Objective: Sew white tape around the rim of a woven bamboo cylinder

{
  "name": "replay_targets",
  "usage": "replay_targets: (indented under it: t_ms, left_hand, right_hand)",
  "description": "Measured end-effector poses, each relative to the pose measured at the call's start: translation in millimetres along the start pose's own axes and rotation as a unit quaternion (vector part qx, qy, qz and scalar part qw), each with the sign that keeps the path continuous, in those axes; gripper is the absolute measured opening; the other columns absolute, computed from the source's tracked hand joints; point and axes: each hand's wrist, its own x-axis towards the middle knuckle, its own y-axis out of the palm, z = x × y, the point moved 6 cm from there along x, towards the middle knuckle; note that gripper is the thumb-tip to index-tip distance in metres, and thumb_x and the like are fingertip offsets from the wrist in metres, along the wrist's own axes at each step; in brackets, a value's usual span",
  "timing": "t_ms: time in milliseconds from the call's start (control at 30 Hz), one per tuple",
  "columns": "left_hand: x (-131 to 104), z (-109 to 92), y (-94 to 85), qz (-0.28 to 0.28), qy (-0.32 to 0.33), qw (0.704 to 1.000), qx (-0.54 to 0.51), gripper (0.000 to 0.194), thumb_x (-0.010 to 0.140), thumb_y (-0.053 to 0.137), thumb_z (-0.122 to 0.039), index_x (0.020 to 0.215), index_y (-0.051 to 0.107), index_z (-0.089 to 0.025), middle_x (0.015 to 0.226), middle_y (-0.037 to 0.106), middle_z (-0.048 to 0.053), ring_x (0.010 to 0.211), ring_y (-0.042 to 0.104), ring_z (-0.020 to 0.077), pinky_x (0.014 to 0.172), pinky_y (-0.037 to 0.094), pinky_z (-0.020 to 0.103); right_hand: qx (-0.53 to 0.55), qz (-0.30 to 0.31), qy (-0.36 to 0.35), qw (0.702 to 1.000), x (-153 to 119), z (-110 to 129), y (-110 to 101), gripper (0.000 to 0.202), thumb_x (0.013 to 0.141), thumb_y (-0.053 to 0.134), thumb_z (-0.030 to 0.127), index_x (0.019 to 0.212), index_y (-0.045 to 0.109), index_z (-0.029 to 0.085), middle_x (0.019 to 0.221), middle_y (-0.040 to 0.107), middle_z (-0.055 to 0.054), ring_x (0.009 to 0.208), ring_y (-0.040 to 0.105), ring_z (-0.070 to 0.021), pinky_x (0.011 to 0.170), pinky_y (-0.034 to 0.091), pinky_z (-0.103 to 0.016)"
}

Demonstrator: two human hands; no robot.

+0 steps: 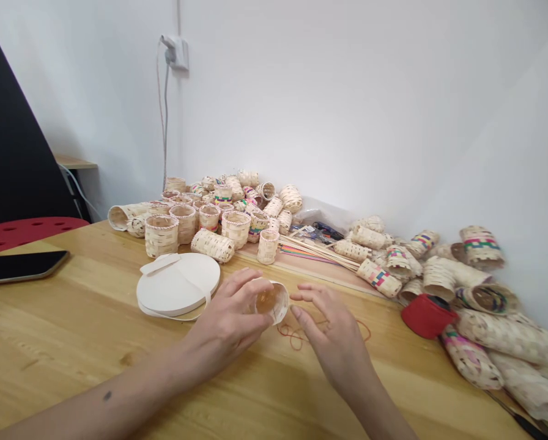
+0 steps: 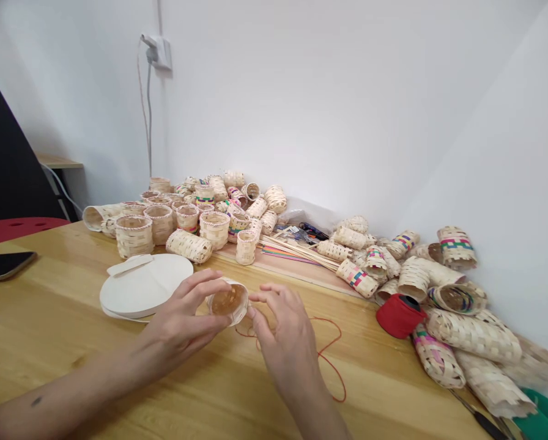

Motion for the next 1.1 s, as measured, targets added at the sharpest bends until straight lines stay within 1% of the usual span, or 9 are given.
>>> replay_targets:
  t_ms: [100,233,400,567,733,833,933,1000,1100]
  left_hand:
    - [-1,-2,3.4,0.007,-0.004,1.000,-0.002,0.018,0.083,0.056,-0.011,0.082,0.067,-0.025,0.119,0.049,0.004,0.121,0.037,0.0248,0.098,0.039,0.041]
    - [-5,-4,7.1,0.025,-0.018,0.999,-0.028,0.021,0.084,0.054,-0.012,0.086,0.068,-0.027,0.123,0.046,0.004,0.124,0.034,0.0253,0.100,0.035,0.042]
    - [-6,4,10.2,0.064,-0.105,0.986,-0.114,0.011,0.082,0.060,-0.016,0.082,0.068,-0.025,0.122,0.046,0.005,0.116,0.043,0.0231,0.097,0.037,0.039]
    - [-6,6,13.5,0.083,-0.145,0.971,-0.171,0.011,0.082,0.061,-0.016,0.081,0.069,-0.023,0.117,0.049,0.006,0.114,0.045,0.0234,0.092,0.040,0.037]
    - [-1,-17,8.3,0.145,-0.036,0.966,-0.212,0.013,0.083,0.059,-0.015,0.078,0.068,-0.023,0.116,0.052,0.004,0.118,0.041,0.0229,0.103,0.033,0.039]
    - [2,-16,2.6,0.161,-0.059,0.941,-0.293,0.009,0.085,0.059,-0.019,0.081,0.067,-0.022,0.114,0.053,0.005,0.117,0.044,0.0215,0.106,0.031,0.039]
    - [3,-7,3.1,0.170,-0.115,0.895,-0.395,0.012,0.087,0.057,-0.026,0.082,0.066,-0.019,0.109,0.056,0.006,0.110,0.049,0.0210,0.099,0.039,0.037]
    - [1,-4,7.1,0.196,-0.128,0.860,-0.454,0.017,0.087,0.057,-0.032,0.081,0.065,-0.018,0.106,0.056,0.007,0.105,0.053,0.0204,0.094,0.043,0.035]
    - [-2,-1,10.8,0.216,-0.140,0.832,-0.492,0.021,0.086,0.058,-0.036,0.079,0.064,-0.018,0.104,0.054,0.006,0.100,0.055,0.0184,0.092,0.044,0.034]
  right_hand:
    - [-0.031,0.024,-0.051,0.998,-2,7,3,0.013,0.084,0.057,0.024,0.086,0.070,0.026,0.127,0.053,-0.005,0.122,0.042,-0.0233,0.101,0.031,-0.039]
    - [0.021,0.095,0.010,0.995,-3,2,15,0.015,0.082,0.058,0.019,0.072,0.068,0.024,0.118,0.056,-0.005,0.119,0.044,-0.0216,0.097,0.034,-0.035]
    - [0.107,0.109,0.073,0.986,-3,2,19,0.016,0.080,0.056,0.019,0.066,0.064,0.021,0.111,0.054,-0.004,0.112,0.048,-0.0198,0.094,0.036,-0.032]
    - [0.135,0.051,0.123,0.982,-7,4,25,0.018,0.077,0.052,0.021,0.059,0.056,0.019,0.107,0.053,-0.005,0.108,0.049,-0.0215,0.089,0.037,-0.032]
    - [0.203,-0.128,0.123,0.963,-3,-13,-5,0.017,0.080,0.052,0.030,0.066,0.056,0.020,0.100,0.054,-0.005,0.103,0.050,-0.0220,0.093,0.035,-0.036]
    - [0.435,-0.168,0.159,0.870,0,-27,-16,0.018,0.078,0.060,0.038,0.078,0.053,0.022,0.090,0.057,-0.002,0.088,0.056,-0.0178,0.087,0.043,-0.036]
    - [0.571,-0.071,0.197,0.794,3,-23,-8,0.025,0.073,0.067,0.039,0.082,0.050,0.024,0.061,0.045,0.007,0.050,0.045,-0.0093,0.055,0.047,-0.024]
    - [0.550,-0.049,0.206,0.808,5,-29,-10,0.025,0.073,0.067,0.040,0.082,0.050,0.023,0.052,0.032,0.010,0.039,0.027,-0.0062,0.038,0.034,-0.017]
    - [0.461,-0.144,0.211,0.850,6,-71,-41,0.030,0.068,0.068,0.043,0.077,0.049,0.022,0.051,0.030,0.011,0.039,0.021,-0.0055,0.034,0.021,-0.014]
